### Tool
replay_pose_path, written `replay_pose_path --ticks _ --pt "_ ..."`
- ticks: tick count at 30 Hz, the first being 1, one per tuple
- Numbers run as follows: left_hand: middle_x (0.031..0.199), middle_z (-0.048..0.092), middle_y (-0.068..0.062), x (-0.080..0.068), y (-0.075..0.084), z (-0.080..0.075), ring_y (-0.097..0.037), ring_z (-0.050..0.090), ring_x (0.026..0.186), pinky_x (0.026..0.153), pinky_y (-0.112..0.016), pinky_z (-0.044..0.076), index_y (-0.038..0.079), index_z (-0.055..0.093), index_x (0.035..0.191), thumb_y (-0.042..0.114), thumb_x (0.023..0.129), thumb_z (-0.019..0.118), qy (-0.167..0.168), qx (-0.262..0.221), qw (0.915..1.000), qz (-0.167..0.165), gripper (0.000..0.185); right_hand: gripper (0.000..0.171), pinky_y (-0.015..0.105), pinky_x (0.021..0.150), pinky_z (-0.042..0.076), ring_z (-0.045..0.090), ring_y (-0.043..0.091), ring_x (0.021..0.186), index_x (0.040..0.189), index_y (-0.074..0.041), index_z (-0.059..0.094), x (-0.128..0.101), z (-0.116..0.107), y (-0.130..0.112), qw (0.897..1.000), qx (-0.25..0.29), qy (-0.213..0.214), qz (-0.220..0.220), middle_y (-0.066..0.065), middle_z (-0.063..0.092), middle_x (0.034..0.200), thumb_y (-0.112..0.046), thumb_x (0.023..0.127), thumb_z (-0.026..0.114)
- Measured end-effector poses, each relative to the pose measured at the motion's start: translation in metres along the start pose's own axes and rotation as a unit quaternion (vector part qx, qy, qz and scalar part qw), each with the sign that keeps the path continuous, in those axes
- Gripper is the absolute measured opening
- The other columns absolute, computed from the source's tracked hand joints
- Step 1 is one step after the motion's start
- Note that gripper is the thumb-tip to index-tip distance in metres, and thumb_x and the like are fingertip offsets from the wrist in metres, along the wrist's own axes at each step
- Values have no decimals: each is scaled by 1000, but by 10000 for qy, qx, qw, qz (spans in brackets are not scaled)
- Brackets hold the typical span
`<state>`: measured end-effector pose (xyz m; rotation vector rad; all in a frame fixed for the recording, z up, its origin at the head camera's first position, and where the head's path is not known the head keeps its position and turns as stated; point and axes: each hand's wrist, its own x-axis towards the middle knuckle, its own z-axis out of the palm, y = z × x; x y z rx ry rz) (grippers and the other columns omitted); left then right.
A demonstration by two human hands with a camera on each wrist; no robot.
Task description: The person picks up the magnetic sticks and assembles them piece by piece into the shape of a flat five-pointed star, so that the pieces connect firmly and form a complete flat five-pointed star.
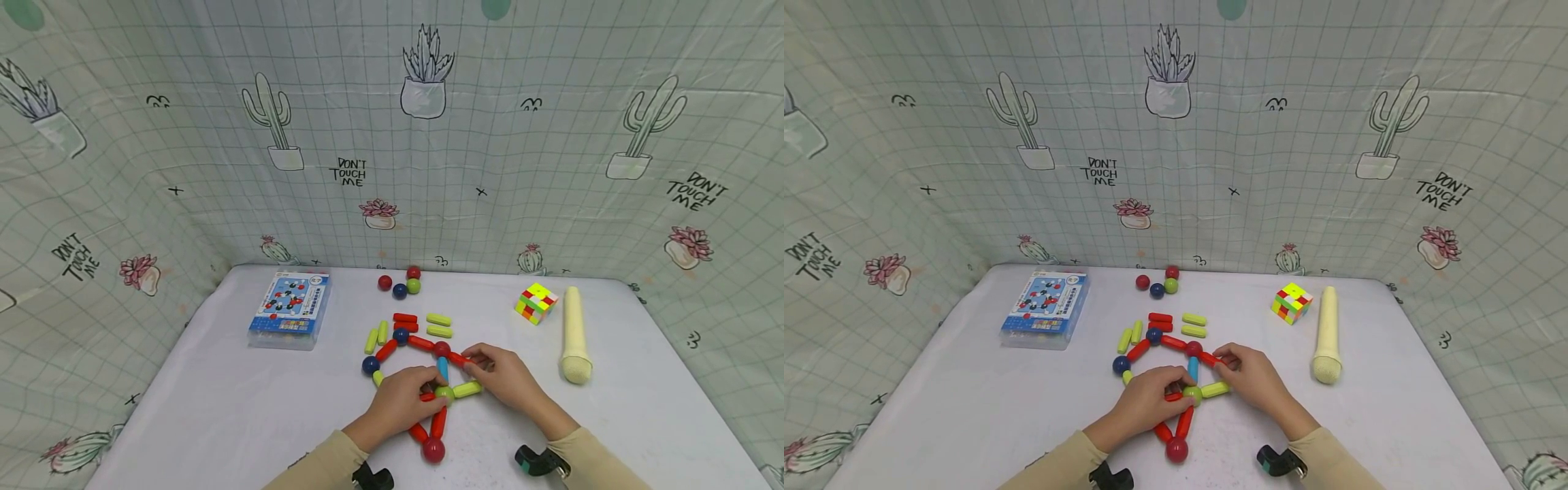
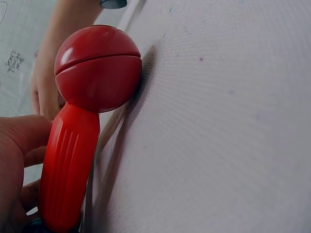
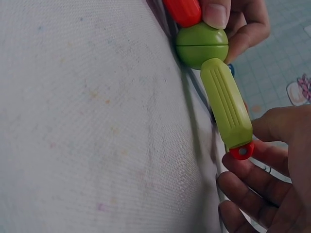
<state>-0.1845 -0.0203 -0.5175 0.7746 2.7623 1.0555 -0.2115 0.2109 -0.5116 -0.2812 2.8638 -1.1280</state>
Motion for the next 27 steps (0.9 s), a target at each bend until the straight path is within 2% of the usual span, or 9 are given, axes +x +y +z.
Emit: replay_pose_path --ticks 7,13,21,27 --pt "89 63 21 0 -1 -1 4 53 79 70 -18 46 26 72 108 33 91 78 -14 -87 10000 -17 19 19 29 75 51 62 10 84 115 -14 72 5 -3 1 10000 39 45 -34 -7 68 91 -20 98 68" --pt "89 63 21 0 -1 -1 5 53 80 72 -17 46 27 72 108 34 91 77 -37 -94 9999 -37 19 23 33 79 52 63 14 88 119 -11 70 18 -8 1 9998 -58 117 -174 -4 67 95 -20 99 67" --pt "89 62 21 1 0 -2 5 52 79 71 -18 46 27 72 108 34 91 77 -93 -148 9998 -124 19 28 39 81 54 65 21 96 124 -10 68 47 -13 -7 9987 -371 81 -335 3 69 105 -21 98 68" --pt "89 63 21 0 1 -2 4 53 79 72 -18 46 27 72 107 33 91 78 -89 -110 9999 -99 18 33 42 84 55 65 25 101 129 -7 65 77 -12 -15 9985 -378 -225 -330 8 69 111 -21 99 67"
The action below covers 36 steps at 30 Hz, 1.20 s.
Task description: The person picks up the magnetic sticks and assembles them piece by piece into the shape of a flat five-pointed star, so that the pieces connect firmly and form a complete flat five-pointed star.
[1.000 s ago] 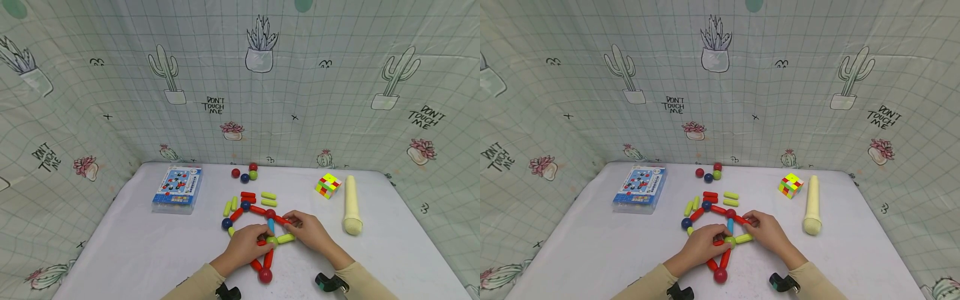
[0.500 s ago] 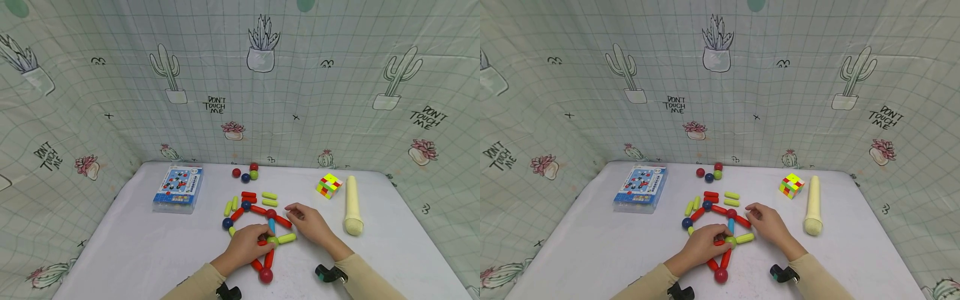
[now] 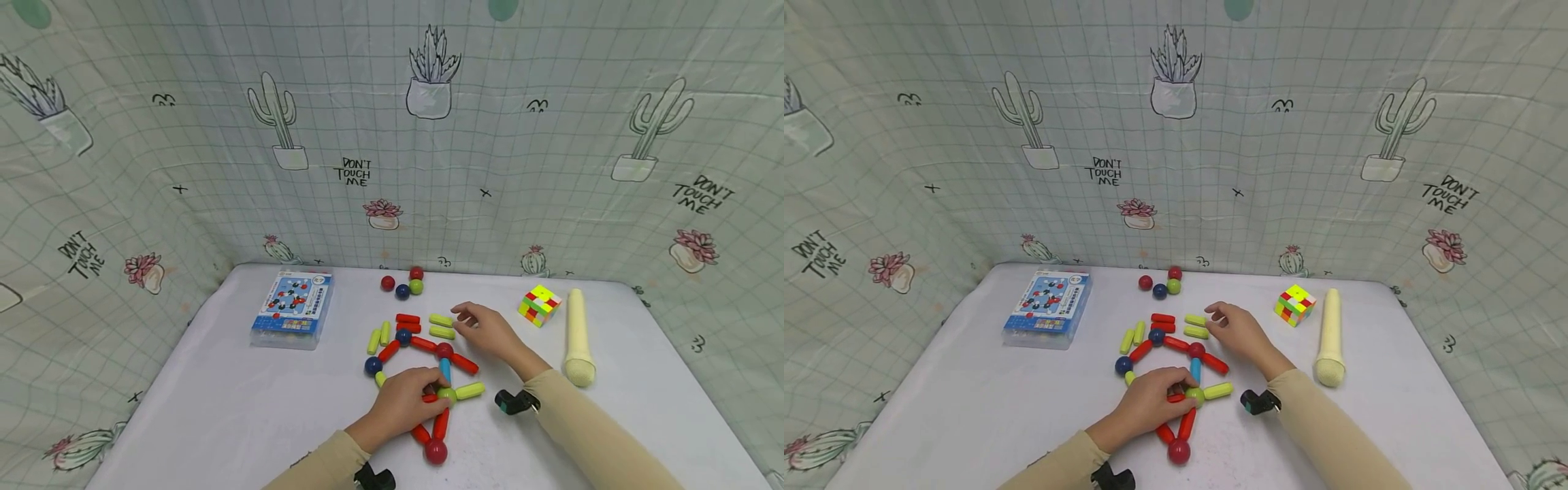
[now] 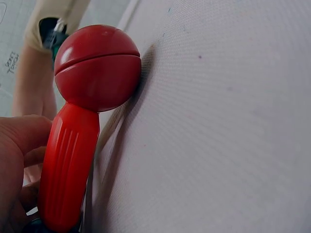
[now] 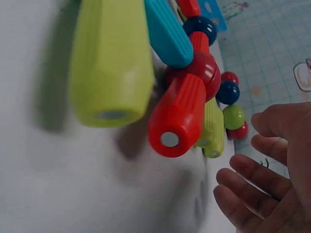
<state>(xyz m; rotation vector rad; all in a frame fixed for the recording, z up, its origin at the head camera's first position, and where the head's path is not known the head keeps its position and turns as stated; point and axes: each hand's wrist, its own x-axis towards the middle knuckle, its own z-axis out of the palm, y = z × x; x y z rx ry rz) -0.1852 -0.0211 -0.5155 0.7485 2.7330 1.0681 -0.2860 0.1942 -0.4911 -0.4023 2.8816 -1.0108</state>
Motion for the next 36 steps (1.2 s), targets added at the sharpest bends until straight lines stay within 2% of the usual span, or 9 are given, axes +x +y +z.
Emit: replay_pose_path --ticks 9,19,28,36 --pt "89 62 21 -3 0 0 4 52 80 71 -18 45 27 72 108 34 91 78 -55 80 9999 -46 20 47 48 94 53 63 32 113 141 -9 56 39 6 -9 9992 139 -276 245 15 66 124 -23 98 68" --pt "92 64 20 -1 -1 -2 4 53 81 72 -18 46 27 72 110 33 91 78 -93 -46 9999 -15 21 51 49 99 50 60 35 120 146 -10 51 75 10 -12 9977 -210 -552 341 18 61 133 -24 99 67" --pt "92 64 21 -1 -3 -1 6 53 82 72 -16 46 27 72 110 34 91 78 -44 21 9999 92 21 56 46 97 52 60 33 118 151 -15 46 95 18 -14 9980 -193 -471 381 17 61 132 -26 100 66" --pt "94 65 20 -1 -3 -2 5 54 82 73 -16 46 27 71 110 34 91 78 -68 35 9999 110 21 55 48 96 52 60 34 115 149 -12 49 103 27 -24 9984 -224 -506 113 19 60 132 -25 99 66"
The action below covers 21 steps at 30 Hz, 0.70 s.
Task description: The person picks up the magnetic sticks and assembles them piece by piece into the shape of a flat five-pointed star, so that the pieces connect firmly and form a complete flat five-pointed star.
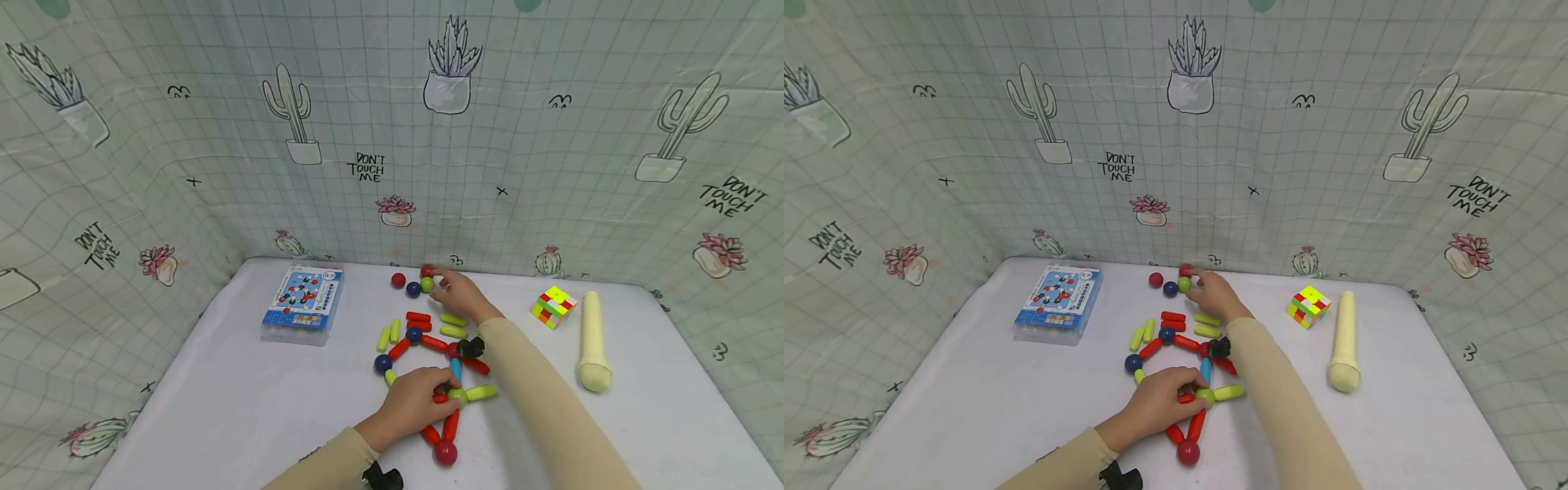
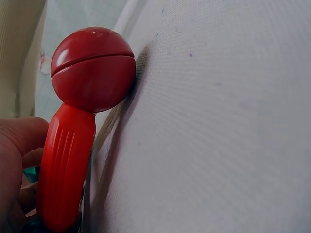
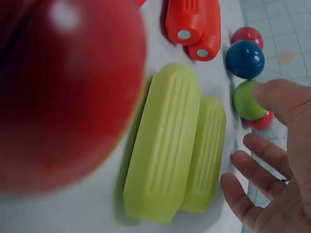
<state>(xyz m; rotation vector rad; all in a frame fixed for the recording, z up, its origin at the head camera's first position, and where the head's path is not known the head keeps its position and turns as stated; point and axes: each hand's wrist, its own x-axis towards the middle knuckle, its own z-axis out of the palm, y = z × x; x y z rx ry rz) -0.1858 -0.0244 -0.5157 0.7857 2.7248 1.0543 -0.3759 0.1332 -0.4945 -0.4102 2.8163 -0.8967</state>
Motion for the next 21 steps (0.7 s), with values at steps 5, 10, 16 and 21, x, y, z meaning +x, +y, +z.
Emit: replay_pose_path --ticks 5,10,16,21 --pt "93 64 21 0 -1 0 5 53 82 73 -16 46 28 71 110 35 92 77 2 48 10000 3 21 54 50 101 48 58 35 118 150 -14 50 4 2 -5 9994 -262 -107 -175 19 59 133 -21 98 65" --pt "93 64 22 1 0 0 6 53 82 73 -15 45 28 71 109 35 92 77 32 46 10000 63 19 47 51 105 45 58 34 119 145 -14 57 8 2 -7 9979 -588 -74 -250 18 62 132 -18 99 64" --pt "94 65 21 1 0 1 5 54 83 74 -16 46 28 71 109 35 92 77 55 66 9999 78 19 34 49 101 47 60 32 110 132 -14 64 7 1 -5 9975 -691 115 -41 16 65 122 -21 99 66" --pt "94 65 20 0 0 0 4 54 83 73 -17 46 29 71 110 36 92 77 34 85 10000 6 20 32 49 100 47 61 33 110 129 -13 65 3 -2 -4 9984 -552 144 -27 17 65 121 -20 99 66"
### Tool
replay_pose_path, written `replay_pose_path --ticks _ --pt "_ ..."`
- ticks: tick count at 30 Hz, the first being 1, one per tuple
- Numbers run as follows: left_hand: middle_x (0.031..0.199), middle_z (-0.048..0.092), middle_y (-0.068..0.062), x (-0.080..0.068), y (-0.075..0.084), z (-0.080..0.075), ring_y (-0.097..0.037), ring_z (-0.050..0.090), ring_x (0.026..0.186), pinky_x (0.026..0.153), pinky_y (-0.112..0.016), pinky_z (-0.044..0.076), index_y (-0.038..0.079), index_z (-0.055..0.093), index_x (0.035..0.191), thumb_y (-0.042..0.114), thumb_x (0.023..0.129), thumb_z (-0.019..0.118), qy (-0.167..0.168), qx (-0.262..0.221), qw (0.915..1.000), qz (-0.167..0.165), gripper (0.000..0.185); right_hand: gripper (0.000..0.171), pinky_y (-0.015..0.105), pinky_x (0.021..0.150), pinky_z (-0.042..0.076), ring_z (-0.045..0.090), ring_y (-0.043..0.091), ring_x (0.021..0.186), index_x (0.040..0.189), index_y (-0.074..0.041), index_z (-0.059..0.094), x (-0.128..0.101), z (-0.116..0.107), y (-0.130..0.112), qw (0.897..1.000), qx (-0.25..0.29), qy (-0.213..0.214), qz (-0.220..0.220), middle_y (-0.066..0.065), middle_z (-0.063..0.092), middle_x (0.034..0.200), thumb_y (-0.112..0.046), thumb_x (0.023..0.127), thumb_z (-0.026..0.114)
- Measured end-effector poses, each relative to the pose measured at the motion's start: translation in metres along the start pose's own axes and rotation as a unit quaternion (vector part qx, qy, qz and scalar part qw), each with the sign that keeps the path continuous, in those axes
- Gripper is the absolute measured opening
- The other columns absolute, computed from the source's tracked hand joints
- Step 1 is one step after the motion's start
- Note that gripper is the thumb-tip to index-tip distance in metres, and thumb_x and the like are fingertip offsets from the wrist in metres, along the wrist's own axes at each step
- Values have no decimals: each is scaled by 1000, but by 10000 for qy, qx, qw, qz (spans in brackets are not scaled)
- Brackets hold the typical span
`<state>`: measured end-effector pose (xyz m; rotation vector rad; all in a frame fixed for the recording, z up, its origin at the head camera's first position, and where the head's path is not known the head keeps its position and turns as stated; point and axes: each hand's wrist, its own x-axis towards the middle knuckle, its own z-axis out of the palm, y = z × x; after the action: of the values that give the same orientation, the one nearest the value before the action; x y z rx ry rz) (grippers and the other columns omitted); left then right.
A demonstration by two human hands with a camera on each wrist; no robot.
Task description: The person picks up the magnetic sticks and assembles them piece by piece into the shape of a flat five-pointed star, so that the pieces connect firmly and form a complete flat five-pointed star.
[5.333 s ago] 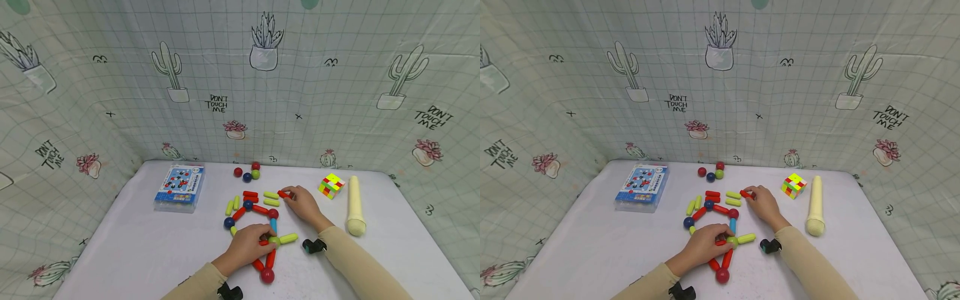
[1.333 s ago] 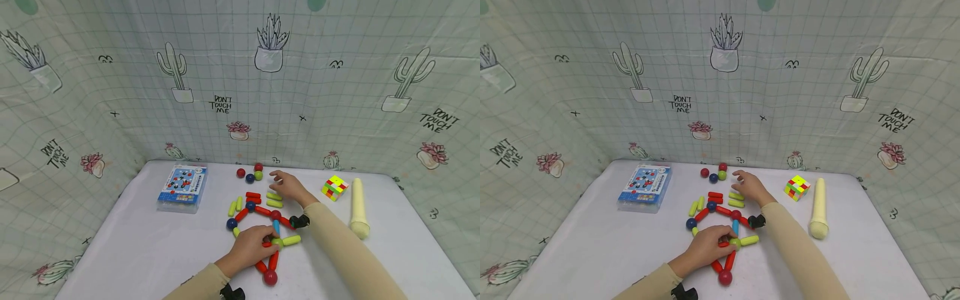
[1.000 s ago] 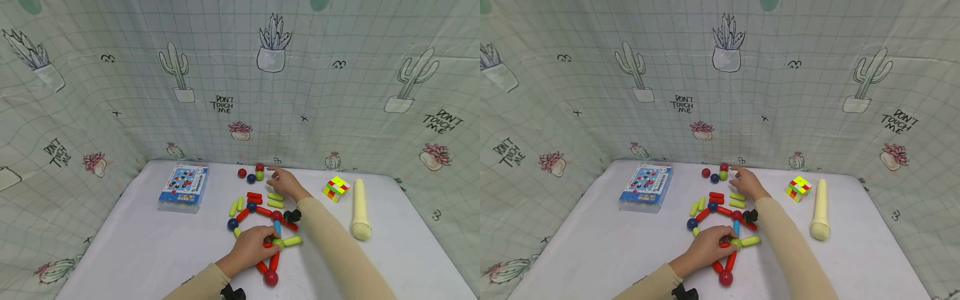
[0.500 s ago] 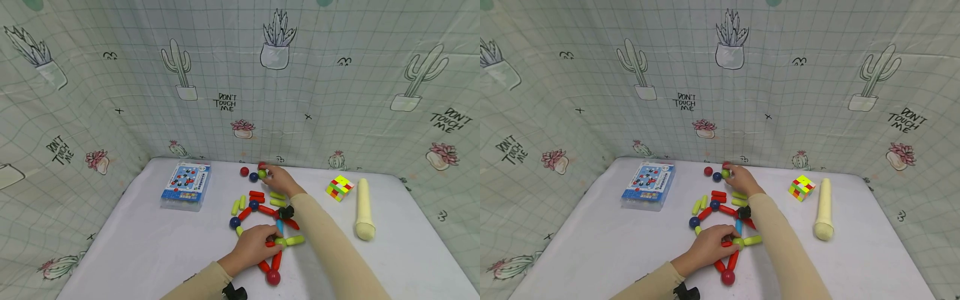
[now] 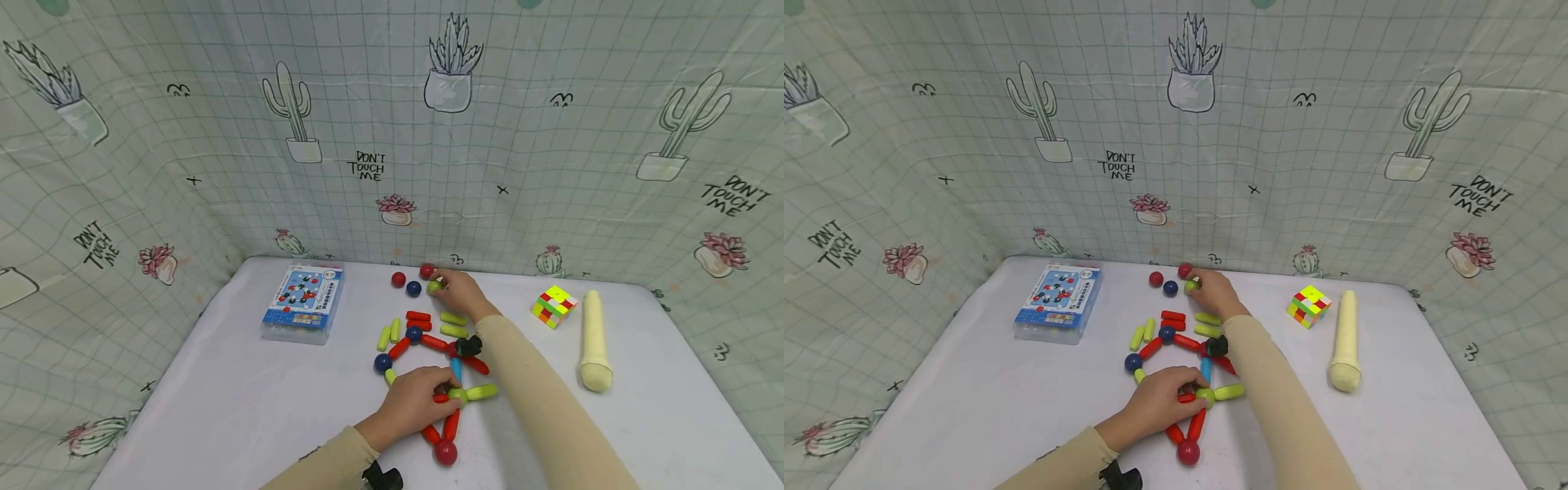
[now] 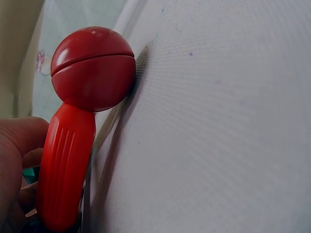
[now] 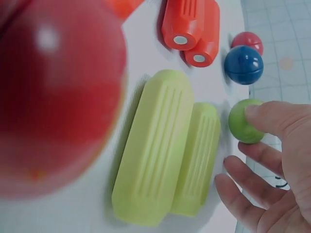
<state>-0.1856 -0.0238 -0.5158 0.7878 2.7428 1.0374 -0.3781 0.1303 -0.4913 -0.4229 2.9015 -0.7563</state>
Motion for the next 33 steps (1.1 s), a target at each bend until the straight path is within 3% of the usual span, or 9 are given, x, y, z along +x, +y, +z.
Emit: replay_pose_path --ticks 17,33 --pt "93 64 20 1 3 -3 4 53 82 73 -16 46 28 71 110 36 91 77 -23 13 10000 -74 21 33 46 95 53 62 31 108 130 -11 61 -24 -14 11 9994 319 -62 -129 16 65 118 -20 98 65" --pt "91 62 22 2 2 2 3 52 81 73 -18 46 29 72 109 37 91 78 -79 36 9997 -219 21 30 52 94 52 63 33 111 126 -15 64 -92 -28 37 9983 499 72 -307 11 69 115 -22 98 68"
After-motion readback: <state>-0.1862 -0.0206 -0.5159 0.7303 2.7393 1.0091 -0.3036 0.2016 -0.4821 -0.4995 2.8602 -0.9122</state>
